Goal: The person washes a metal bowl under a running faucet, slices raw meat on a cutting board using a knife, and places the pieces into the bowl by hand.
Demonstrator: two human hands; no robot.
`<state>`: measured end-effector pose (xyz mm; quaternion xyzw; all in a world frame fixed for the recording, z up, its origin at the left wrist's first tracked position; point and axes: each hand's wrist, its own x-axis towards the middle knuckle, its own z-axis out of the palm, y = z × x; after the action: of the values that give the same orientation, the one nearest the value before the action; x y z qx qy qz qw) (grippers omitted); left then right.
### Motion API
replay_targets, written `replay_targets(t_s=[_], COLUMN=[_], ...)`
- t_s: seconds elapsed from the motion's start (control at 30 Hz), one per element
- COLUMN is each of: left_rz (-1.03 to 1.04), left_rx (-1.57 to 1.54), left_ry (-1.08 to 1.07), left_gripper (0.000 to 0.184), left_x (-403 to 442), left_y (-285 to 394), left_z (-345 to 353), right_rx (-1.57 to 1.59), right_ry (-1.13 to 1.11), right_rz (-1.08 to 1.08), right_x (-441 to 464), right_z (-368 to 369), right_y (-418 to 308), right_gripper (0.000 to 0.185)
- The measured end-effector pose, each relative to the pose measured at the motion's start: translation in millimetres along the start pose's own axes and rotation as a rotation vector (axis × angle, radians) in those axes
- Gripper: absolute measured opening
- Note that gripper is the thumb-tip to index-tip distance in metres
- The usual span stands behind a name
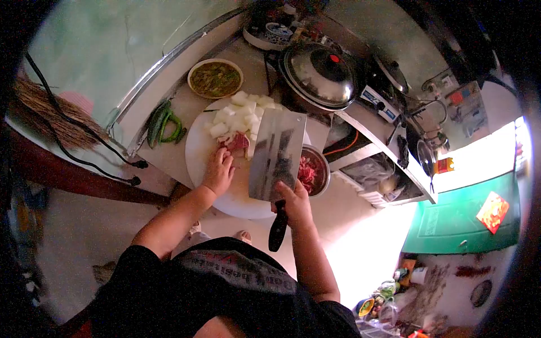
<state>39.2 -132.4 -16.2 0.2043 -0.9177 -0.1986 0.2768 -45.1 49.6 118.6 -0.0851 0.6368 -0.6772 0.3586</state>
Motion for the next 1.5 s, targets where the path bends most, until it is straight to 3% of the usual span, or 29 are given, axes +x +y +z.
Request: replay_targets(t_s=[0.13,0.3,0.37,0.4,0.47,0.53,0.57,0.63,0.73,0.8,0.87,0.9,0.97,1.03,1.1,1.2,1.3,1.33,1.4,1.5], left_rz=[0.077,0.220,0.000,0.001,-0.977,-0.810,-0.634,-0.878,-1.009,-1.228,-1.207,-1.169,-1.310,-0.936,-1.190,-1.141,-1.363,-1.373,-1.089,-0.923], left_rx=[-0.037,0.067,-0.169,-0.169,-1.337,-2.250,-2.420,-2.112,-2.347,-2.190,-2.046,-1.909,-1.892,-2.354,-2.016,-2.122,-2.136,-2.134,-2.170,-2.034], left_ry=[-0.060,-0.076,-0.059,-0.057,0.047,-0.097,-0.041,-0.045,-0.068,-0.027,-0.077,-0.122,-0.085,-0.432,-0.191,-0.358,-0.105,-0.137,-0.158,-0.293], left_gripper=[0.026,0.018,0.012,0.012,0.013,0.015,0.022,0.015,0.015,0.015,0.015,0.016,0.017,0.018,0.021,0.024,0.019,0.019,0.020,0.020], left_x=[-10.1,-6.9,1.3,9.1,23.7,20.0,15.4,19.6,28.9,36.4,30.3,27.1,34.8,13.2,19.1,18.7,51.5,61.0,81.1,104.4], left_y=[0.5,-14.9,-24.0,-18.0,1.3,-14.5,-23.1,0.1,41.1,60.1,41.6,37.0,58.0,21.1,52.2,35.7,71.6,81.4,103.4,145.8], left_z=[-7.2,-0.8,7.5,1.8,-16.2,-0.9,46.0,56.6,-33.6,-56.7,-42.8,-35.9,-65.0,-24.3,-46.7,-37.4,-45.8,-38.9,-23.0,-2.5], right_rx=[0.062,0.132,0.226,0.225,0.248,0.171,0.173,0.117,0.132,0.117,0.064,-0.026,0.043,0.111,0.153,0.222,0.350,0.376,0.420,0.395], right_ry=[0.130,0.097,0.061,0.060,0.045,0.115,0.148,0.011,-0.006,-0.041,-0.054,0.070,0.076,0.067,0.052,0.141,0.284,0.306,0.322,0.392], right_rz=[0.008,-0.034,-0.003,-0.005,0.055,0.093,0.123,0.135,0.123,0.139,0.154,0.226,0.137,0.133,0.105,0.041,-0.037,-0.068,-0.154,-0.179], right_x=[-6.4,-2.8,-1.4,0.1,7.0,13.1,13.3,18.1,21.7,27.3,30.8,26.9,34.0,30.5,26.0,15.9,-1.2,-8.4,-20.8,-41.3], right_z=[5.8,-11.7,-18.9,-20.7,-18.5,-13.0,-2.4,4.1,23.0,28.1,23.8,28.9,21.5,15.7,8.0,-10.6,-41.6,-53.5,-77.5,-102.4], right_y=[-13.3,-13.9,-10.1,-8.1,1.6,12.8,13.4,14.2,21.1,22.7,28.5,23.1,34.1,29.3,17.1,6.2,-10.8,-15.9,-21.6,-24.5], right_gripper=[0.017,0.023,0.022,0.022,0.021,0.022,0.023,0.022,0.017,0.017,0.016,0.015,0.015,0.015,0.016,0.019,0.022,0.022,0.020,0.019])
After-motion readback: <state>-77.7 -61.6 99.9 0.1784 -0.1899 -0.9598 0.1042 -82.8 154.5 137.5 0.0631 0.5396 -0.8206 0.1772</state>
